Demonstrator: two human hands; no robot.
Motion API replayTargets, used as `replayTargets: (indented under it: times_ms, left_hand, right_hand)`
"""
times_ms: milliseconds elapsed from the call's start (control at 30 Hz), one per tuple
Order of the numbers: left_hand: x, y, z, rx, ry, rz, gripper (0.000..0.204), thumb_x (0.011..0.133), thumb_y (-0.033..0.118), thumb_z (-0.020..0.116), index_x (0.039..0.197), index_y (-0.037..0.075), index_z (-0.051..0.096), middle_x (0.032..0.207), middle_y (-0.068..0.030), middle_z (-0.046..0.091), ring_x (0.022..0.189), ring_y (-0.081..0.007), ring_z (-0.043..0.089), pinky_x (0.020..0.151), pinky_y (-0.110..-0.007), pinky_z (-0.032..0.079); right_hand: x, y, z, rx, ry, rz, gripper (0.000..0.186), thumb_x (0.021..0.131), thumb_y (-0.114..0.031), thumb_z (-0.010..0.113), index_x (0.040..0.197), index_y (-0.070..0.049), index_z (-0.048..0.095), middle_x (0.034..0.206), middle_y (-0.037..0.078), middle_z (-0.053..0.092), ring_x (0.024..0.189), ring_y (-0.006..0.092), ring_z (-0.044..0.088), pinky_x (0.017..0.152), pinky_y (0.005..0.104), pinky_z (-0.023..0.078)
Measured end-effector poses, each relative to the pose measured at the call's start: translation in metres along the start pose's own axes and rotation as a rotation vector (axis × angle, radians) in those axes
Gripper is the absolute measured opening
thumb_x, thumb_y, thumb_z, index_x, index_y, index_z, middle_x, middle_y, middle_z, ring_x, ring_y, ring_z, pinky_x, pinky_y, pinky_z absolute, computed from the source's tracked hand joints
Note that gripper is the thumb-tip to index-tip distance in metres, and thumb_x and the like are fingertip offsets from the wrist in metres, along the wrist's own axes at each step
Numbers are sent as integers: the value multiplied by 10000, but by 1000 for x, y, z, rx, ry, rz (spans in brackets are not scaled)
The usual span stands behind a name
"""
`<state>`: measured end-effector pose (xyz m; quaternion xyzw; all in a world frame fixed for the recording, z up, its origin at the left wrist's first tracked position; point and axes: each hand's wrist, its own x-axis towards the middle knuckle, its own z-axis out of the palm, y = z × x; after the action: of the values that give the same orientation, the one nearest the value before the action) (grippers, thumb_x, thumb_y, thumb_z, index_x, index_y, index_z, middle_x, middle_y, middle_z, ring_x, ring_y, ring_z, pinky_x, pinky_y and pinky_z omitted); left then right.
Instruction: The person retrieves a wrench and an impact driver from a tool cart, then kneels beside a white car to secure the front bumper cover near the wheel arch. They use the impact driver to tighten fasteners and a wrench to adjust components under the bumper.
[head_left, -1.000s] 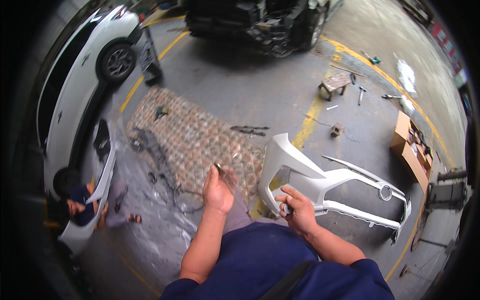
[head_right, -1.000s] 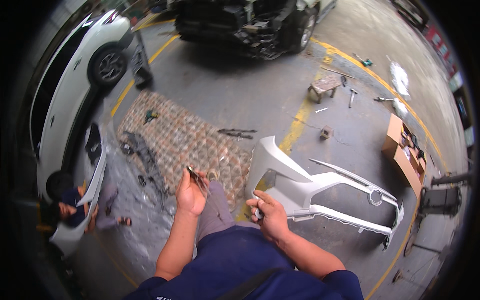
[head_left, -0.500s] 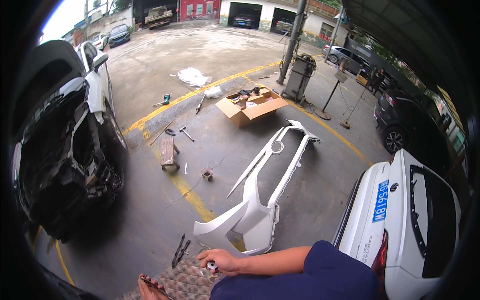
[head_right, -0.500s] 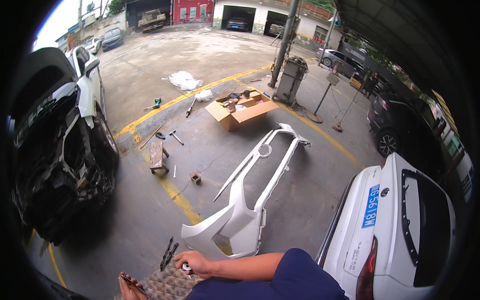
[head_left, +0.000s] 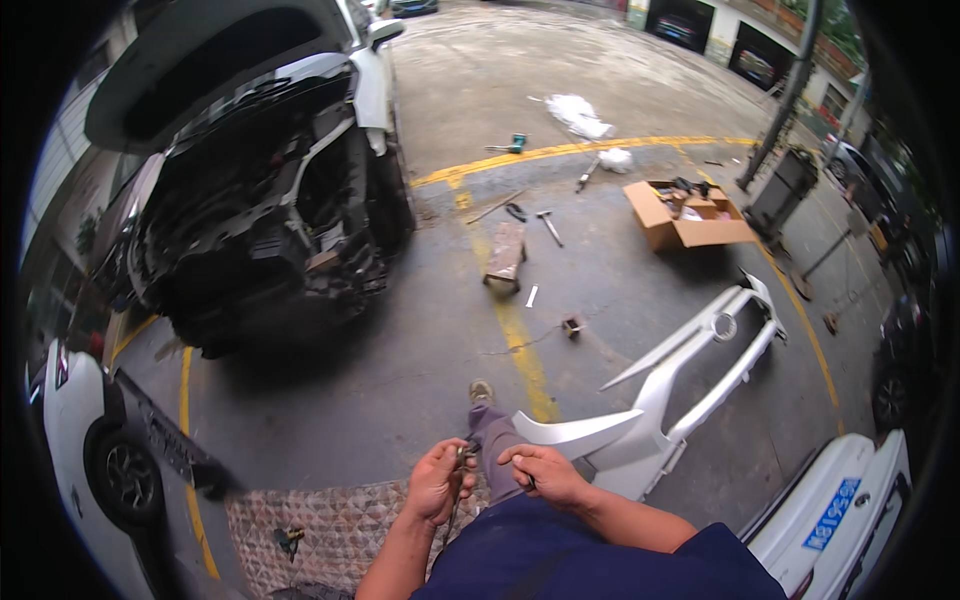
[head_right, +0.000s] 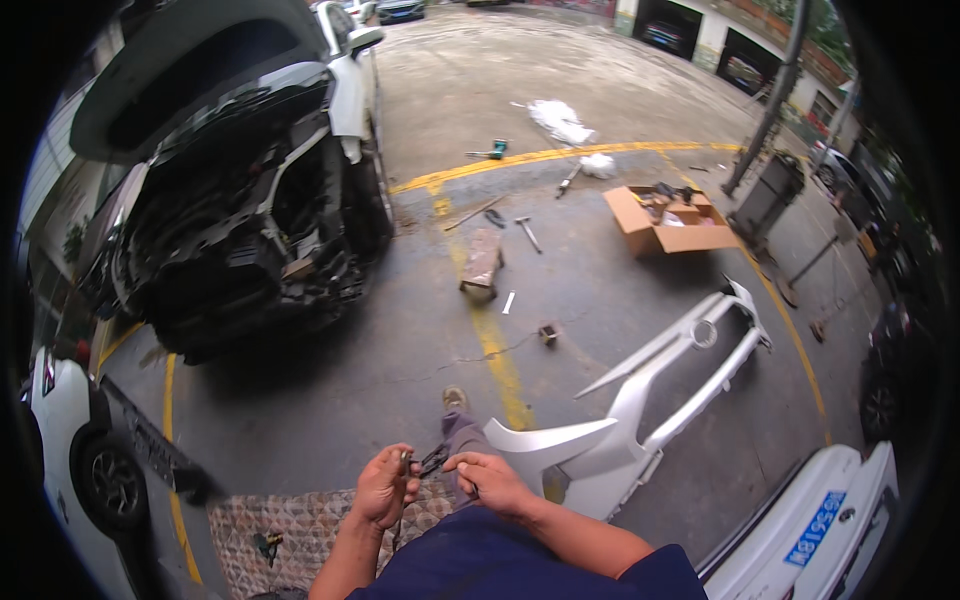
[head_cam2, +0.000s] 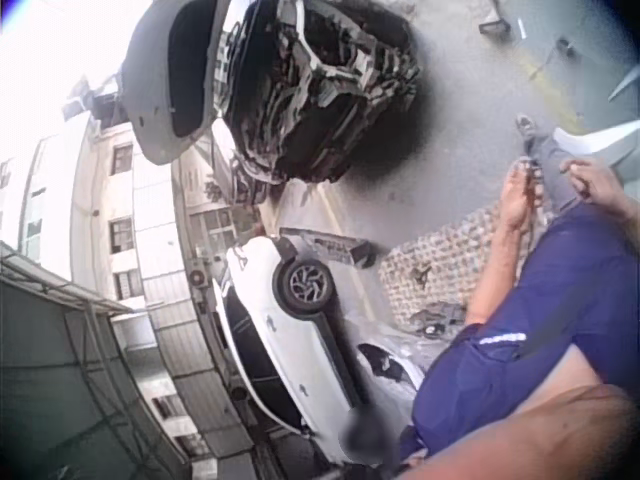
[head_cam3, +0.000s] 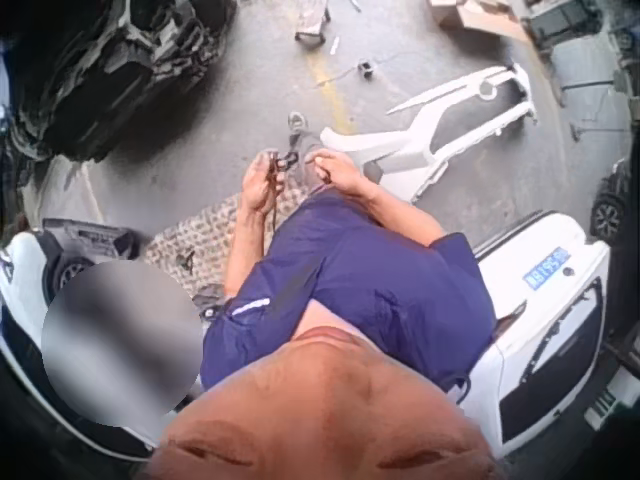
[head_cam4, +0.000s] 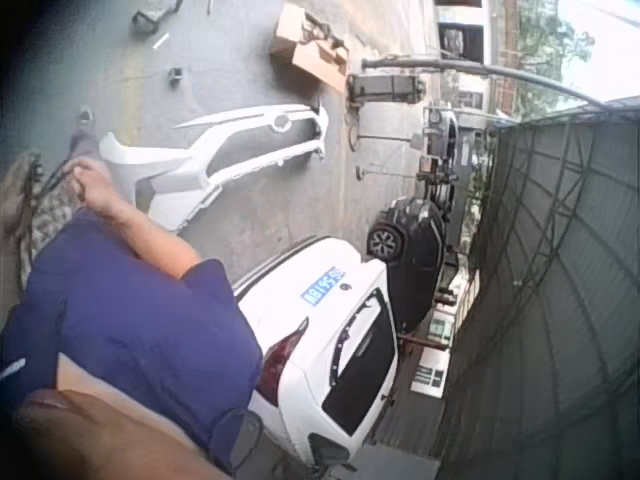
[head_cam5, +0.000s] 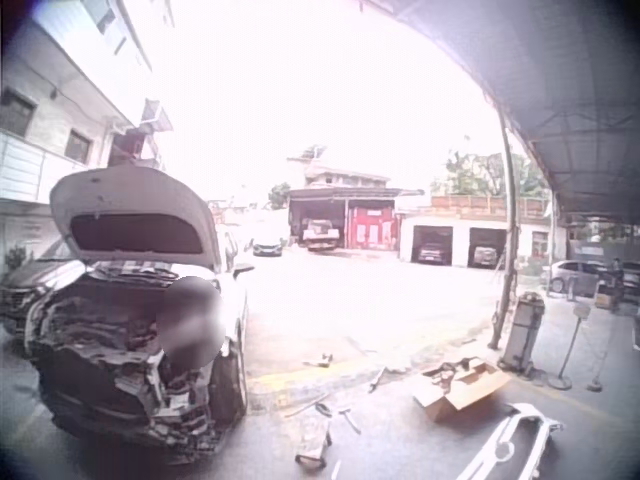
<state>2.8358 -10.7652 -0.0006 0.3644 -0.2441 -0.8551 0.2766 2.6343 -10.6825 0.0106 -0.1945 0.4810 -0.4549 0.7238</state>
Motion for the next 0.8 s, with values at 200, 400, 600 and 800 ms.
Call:
replayTargets:
  times_ms: [200,400,600,800]
  left_hand:
    - [123,94,-12,41,25,80,207,1000,260,525,1126,99,556,879,-79,621,638,-168,590,501,-268,447]
    - [257,208,16,98,33,92,214,1000,250,526,1115,73,558,870,-88,633,626,-163,595,489,-246,442]
    - [371,291,46,127,69,71,205,1002,216,525,1100,43,571,861,-85,635,649,-159,608,503,-252,458]
    - [485,336,36,407,65,394,318,956,113,566,1248,-8,536,1005,-83,632,846,-154,637,701,-282,534]
  right_hand:
    - [174,-88,-3,-208,-176,-32,282,1002,-283,479,991,-46,630,662,-51,478,568,42,385,506,221,321]
    - [303,-223,-16,-493,-209,-248,364,1002,-336,493,898,-16,633,741,-5,584,726,88,522,689,265,441]
    - [387,-341,-35,-521,-183,-299,311,973,-271,537,848,2,621,741,60,641,707,120,575,699,295,473]
    - [502,-389,-50,-563,105,-362,314,931,-231,570,750,23,608,664,79,617,637,103,547,572,313,451]
